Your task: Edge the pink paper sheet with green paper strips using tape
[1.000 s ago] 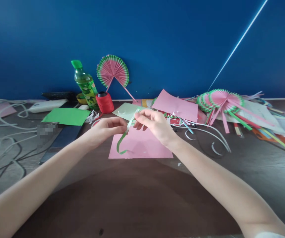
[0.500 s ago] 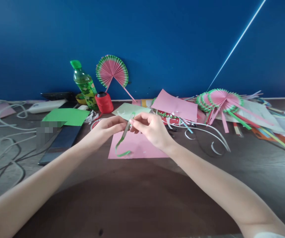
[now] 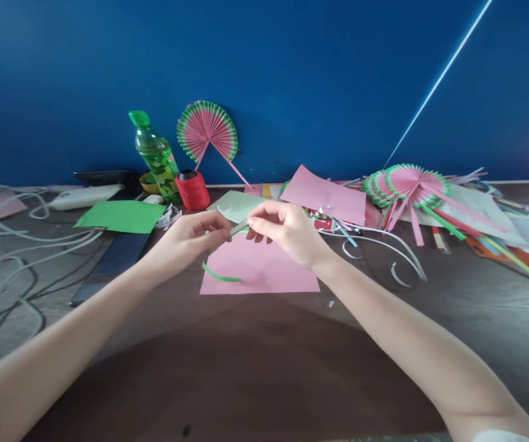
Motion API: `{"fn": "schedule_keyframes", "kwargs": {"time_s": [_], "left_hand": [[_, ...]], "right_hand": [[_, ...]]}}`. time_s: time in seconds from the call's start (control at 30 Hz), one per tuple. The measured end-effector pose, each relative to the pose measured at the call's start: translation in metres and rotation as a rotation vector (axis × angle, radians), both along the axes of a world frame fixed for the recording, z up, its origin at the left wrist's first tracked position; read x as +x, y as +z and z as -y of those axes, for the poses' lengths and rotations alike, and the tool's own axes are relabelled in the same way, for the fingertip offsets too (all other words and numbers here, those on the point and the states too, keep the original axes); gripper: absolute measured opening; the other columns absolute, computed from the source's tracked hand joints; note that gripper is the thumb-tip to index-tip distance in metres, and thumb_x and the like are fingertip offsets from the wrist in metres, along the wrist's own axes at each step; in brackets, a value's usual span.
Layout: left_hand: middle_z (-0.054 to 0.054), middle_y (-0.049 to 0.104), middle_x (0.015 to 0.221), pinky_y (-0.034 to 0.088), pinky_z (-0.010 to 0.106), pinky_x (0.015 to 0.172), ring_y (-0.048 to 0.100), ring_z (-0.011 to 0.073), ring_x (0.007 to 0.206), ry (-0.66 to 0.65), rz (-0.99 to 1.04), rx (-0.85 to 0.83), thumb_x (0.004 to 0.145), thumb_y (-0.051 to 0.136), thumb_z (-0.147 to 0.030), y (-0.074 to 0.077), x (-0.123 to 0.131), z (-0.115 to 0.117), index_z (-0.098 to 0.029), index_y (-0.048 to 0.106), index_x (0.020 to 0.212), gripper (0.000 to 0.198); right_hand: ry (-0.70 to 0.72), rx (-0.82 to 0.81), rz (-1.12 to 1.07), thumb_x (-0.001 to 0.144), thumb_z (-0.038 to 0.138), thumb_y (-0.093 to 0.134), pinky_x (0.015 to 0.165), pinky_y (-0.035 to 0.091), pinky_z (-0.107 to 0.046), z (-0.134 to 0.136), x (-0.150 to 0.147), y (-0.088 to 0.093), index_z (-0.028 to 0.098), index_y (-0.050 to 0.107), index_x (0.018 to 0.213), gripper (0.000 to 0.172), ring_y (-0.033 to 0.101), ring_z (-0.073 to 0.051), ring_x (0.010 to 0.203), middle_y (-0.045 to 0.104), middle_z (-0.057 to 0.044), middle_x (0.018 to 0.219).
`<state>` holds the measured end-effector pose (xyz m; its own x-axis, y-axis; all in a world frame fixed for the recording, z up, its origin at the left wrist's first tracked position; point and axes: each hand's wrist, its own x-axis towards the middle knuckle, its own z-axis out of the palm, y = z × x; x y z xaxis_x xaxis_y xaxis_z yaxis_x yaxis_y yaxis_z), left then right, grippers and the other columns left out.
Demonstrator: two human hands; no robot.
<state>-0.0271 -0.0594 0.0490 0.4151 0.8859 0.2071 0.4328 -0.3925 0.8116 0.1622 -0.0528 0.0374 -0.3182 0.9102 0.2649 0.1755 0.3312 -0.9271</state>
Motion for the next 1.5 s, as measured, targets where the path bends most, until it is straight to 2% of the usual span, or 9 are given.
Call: {"fn": "schedule_keyframes", "kwargs": {"time_s": [0.2,0.37,0.47,0.7,0.9,1.1,1.33,1.5], "left_hand": [[0.000,0.059,0.076,0.040,0.027,0.071,0.053,0.0143,0.075,0.023,-0.128,0.125,0.080,0.046,-0.023,0.004,-0.006,-0.004,-0.017,0.055,0.073,0.013],[0.002,0.057,0.084,0.039,0.029,0.077,0.050,0.0161,0.085,0.216,-0.192,0.464,0.077,0.049,-0.013,0.004,-0.001,0.005,-0.017,0.053,0.078,0.006],[0.003,0.056,0.081,0.038,0.031,0.077,0.048,0.0164,0.082,0.176,-0.252,0.559,0.079,0.049,-0.013,0.005,0.005,0.012,-0.017,0.053,0.074,0.007],[0.000,0.058,0.072,0.037,0.030,0.076,0.048,0.0158,0.078,0.098,-0.253,0.463,0.082,0.049,-0.017,0.009,0.009,0.018,-0.018,0.052,0.070,0.013],[-0.001,0.060,0.072,0.038,0.028,0.072,0.049,0.0144,0.075,0.070,-0.199,0.356,0.082,0.048,-0.020,0.013,0.008,0.020,-0.019,0.055,0.071,0.013],[-0.001,0.060,0.069,0.037,0.028,0.072,0.048,0.0145,0.073,0.080,-0.218,0.406,0.082,0.048,-0.020,0.016,0.008,0.023,-0.019,0.056,0.069,0.015],[-0.001,0.061,0.069,0.036,0.029,0.074,0.048,0.0160,0.075,0.067,-0.244,0.452,0.080,0.047,-0.020,0.017,0.009,0.026,-0.020,0.056,0.067,0.016],[-0.001,0.061,0.068,0.036,0.030,0.074,0.047,0.0158,0.073,0.048,-0.208,0.457,0.079,0.047,-0.018,0.018,0.010,0.028,-0.021,0.056,0.066,0.016]], "right_hand": [[0.055,-0.019,0.071,0.078,0.024,0.057,0.055,0.043,-0.025,-0.002,0.004,0.004,0.016,0.063,0.073,0.011,0.058,-0.011,0.060,0.067,-0.001,0.064],[-0.007,0.011,0.081,0.079,0.025,0.057,0.055,0.044,-0.025,0.004,0.000,0.007,0.017,0.063,0.070,0.013,0.058,-0.011,0.059,0.067,-0.002,0.064],[-0.028,0.026,0.082,0.079,0.029,0.059,0.056,0.044,-0.026,0.010,-0.003,0.010,0.017,0.063,0.070,0.015,0.059,-0.012,0.059,0.066,-0.002,0.063],[0.006,0.064,0.109,0.080,0.036,0.059,0.060,0.048,-0.027,0.022,-0.007,0.016,0.019,0.063,0.072,0.020,0.060,-0.013,0.062,0.065,-0.001,0.063],[0.016,0.081,0.122,0.082,0.035,0.056,0.065,0.052,-0.030,0.026,-0.005,0.020,0.020,0.068,0.078,0.019,0.063,-0.016,0.070,0.068,-0.003,0.071],[0.030,0.102,0.140,0.082,0.030,0.055,0.070,0.053,-0.031,0.030,-0.005,0.022,0.021,0.070,0.082,0.017,0.065,-0.017,0.074,0.069,-0.003,0.075],[-0.067,0.294,0.308,0.083,0.025,0.054,0.062,0.048,-0.028,0.038,-0.008,0.022,0.021,0.068,0.074,0.017,0.064,-0.016,0.069,0.069,-0.001,0.072],[-0.099,0.365,0.333,0.082,0.023,0.054,0.058,0.046,-0.027,0.042,-0.009,0.023,0.022,0.066,0.074,0.015,0.061,-0.015,0.065,0.067,0.000,0.069]]}}
